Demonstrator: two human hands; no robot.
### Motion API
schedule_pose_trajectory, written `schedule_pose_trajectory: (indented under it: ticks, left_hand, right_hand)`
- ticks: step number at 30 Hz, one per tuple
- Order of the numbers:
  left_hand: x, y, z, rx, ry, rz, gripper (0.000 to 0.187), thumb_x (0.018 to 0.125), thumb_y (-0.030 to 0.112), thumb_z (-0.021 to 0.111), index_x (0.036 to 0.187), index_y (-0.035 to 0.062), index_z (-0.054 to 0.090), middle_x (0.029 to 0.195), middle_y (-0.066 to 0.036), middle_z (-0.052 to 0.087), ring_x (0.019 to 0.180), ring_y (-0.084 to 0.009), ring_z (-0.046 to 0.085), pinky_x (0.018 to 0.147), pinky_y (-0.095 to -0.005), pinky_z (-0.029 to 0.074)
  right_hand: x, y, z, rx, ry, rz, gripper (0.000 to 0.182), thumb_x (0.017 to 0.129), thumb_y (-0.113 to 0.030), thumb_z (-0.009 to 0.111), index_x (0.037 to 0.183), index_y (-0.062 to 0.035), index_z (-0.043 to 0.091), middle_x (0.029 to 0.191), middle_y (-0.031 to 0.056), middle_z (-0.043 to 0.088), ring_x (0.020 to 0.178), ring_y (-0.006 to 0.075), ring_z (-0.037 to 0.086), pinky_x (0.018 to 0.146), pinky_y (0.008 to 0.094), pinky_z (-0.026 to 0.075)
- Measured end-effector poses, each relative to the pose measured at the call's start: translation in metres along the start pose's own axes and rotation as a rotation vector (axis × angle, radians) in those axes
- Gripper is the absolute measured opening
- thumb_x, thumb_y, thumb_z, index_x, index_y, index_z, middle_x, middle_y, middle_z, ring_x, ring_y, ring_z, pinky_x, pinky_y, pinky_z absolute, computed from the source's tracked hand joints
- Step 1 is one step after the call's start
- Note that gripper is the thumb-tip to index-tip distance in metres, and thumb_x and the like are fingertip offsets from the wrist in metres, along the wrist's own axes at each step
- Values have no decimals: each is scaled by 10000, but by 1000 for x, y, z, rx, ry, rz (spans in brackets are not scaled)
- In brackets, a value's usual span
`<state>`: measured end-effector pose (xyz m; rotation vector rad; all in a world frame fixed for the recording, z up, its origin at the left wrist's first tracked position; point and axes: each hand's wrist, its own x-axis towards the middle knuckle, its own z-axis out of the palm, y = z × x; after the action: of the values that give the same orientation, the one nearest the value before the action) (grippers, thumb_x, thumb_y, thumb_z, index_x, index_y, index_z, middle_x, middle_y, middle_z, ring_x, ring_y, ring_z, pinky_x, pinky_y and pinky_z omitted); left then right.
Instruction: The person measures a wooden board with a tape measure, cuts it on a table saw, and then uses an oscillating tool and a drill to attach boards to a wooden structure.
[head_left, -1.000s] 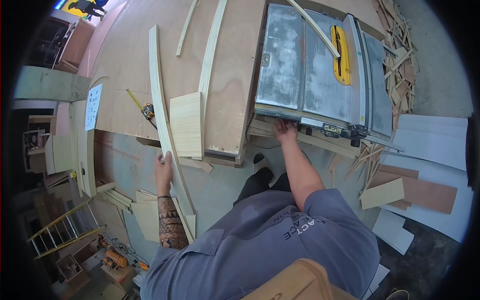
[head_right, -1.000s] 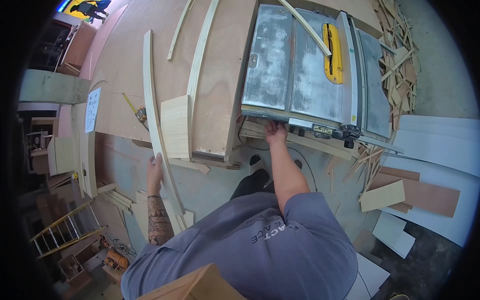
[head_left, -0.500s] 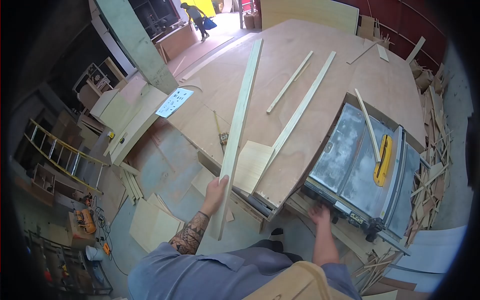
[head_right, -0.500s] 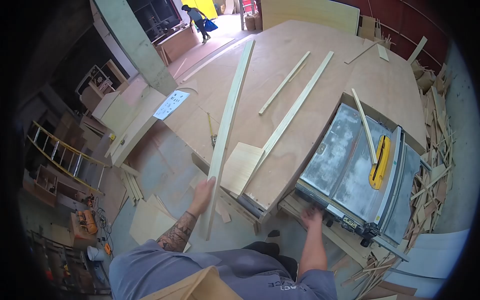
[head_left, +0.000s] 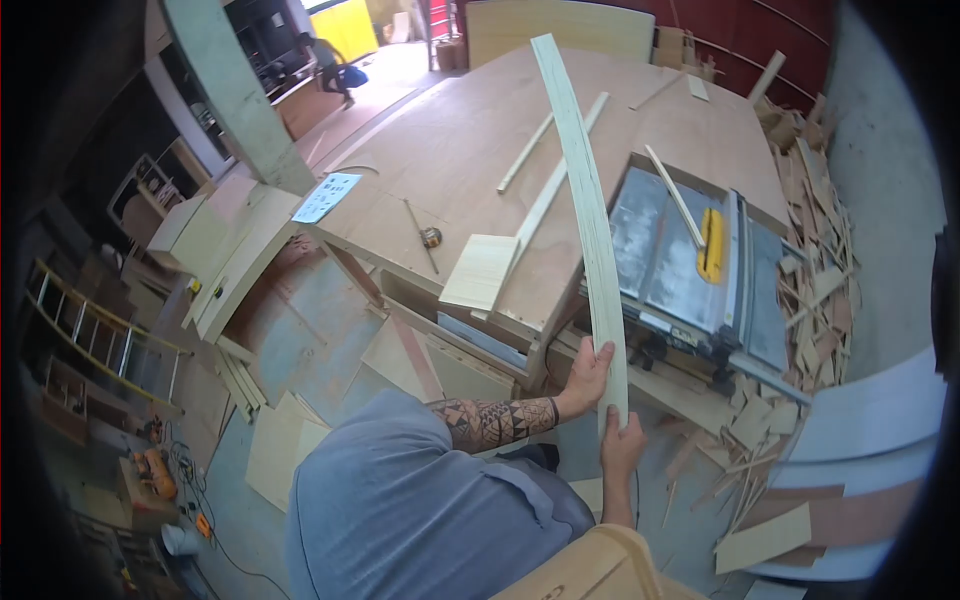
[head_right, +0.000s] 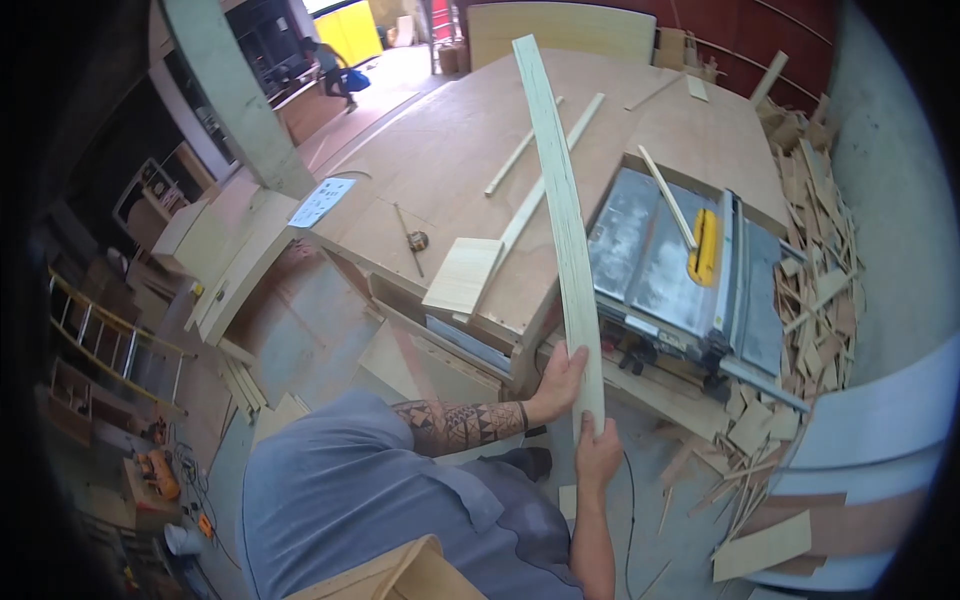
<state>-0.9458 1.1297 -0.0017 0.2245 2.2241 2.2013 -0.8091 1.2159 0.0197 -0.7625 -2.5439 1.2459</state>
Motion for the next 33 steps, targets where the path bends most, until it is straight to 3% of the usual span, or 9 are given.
schedule_pose_trajectory:
  ticks: [4, 9, 11, 13, 15, 18, 20, 24, 33]
  left_hand:
    - [-64, -13, 12, -159, -384, -284, 514, 1116, 414, 471, 1438, 20, 404, 1224, -104, 589, 1057, -148, 586, 897, -331, 512]
    - [-27, -47, 39, -62, -470, -267, 737, 1094, 383, 524, 1635, 59, 143, 1218, -108, 628, 1003, -178, 635, 815, -354, 548]
    - [-8, -97, 59, 242, -476, -274, 823, 1051, 292, 586, 1618, -14, 75, 1262, -218, 636, 1079, -242, 670, 848, -354, 560]
    - [-11, -87, 72, 178, -589, -332, 851, 1033, 296, 609, 1624, -8, 78, 1269, -249, 636, 1109, -284, 671, 886, -384, 556]
    - [-5, -84, 91, 113, -706, -391, 879, 1015, 300, 631, 1630, -3, 81, 1275, -280, 637, 1139, -325, 673, 923, -414, 552]
    - [16, -116, 121, 182, -766, -169, 869, 998, 294, 648, 1642, 18, 135, 1257, -320, 634, 1136, -381, 668, 955, -449, 539]
    - [29, -123, 142, 804, -504, 227, 802, 991, 288, 657, 1624, 2, 255, 1067, -226, 703, 887, -325, 717, 802, -423, 567]
    - [62, -91, 157, 471, -706, 71, 821, 980, 310, 663, 1620, -12, 260, 930, -192, 712, 867, -315, 712, 805, -418, 545]
    - [86, -76, 167, 454, -749, 3, 810, 987, 300, 649, 1628, 1, 253, 839, -129, 660, 778, -269, 672, 747, -404, 526]
  right_hand:
    - [-110, 97, -67, -212, 157, 290, 584, 979, -559, 609, 957, 14, 721, 828, 290, 693, 835, 512, 673, 718, 561, 511]
    - [-275, 160, -99, -316, 106, 562, 600, 924, -604, 640, 910, -14, 746, 815, 273, 704, 822, 487, 699, 726, 553, 540]
    - [-323, 167, -97, -305, 105, 631, 593, 926, -595, 641, 911, -12, 747, 817, 275, 703, 825, 487, 697, 732, 554, 539]
    - [-353, 170, -93, -270, 75, 678, 593, 925, -591, 646, 918, -7, 745, 810, 278, 698, 814, 485, 691, 734, 552, 533]
    - [-362, 160, -90, -244, 82, 741, 591, 925, -588, 649, 913, -5, 742, 801, 276, 695, 805, 485, 688, 730, 550, 530]
    - [-361, 146, -86, -202, 83, 817, 587, 924, -584, 656, 884, -2, 727, 778, 268, 688, 779, 478, 683, 711, 539, 522]
    - [-356, 139, -79, -144, 153, 853, 586, 928, -581, 652, 862, -2, 716, 765, 263, 683, 760, 471, 680, 695, 533, 515]
    - [-333, 112, -80, -178, 193, 884, 589, 934, -580, 645, 856, 0, 713, 751, 262, 675, 735, 464, 672, 676, 529, 504]
    - [-301, 116, -78, -144, 202, 920, 628, 939, -585, 634, 868, 35, 702, 757, 279, 661, 730, 465, 644, 689, 524, 487]
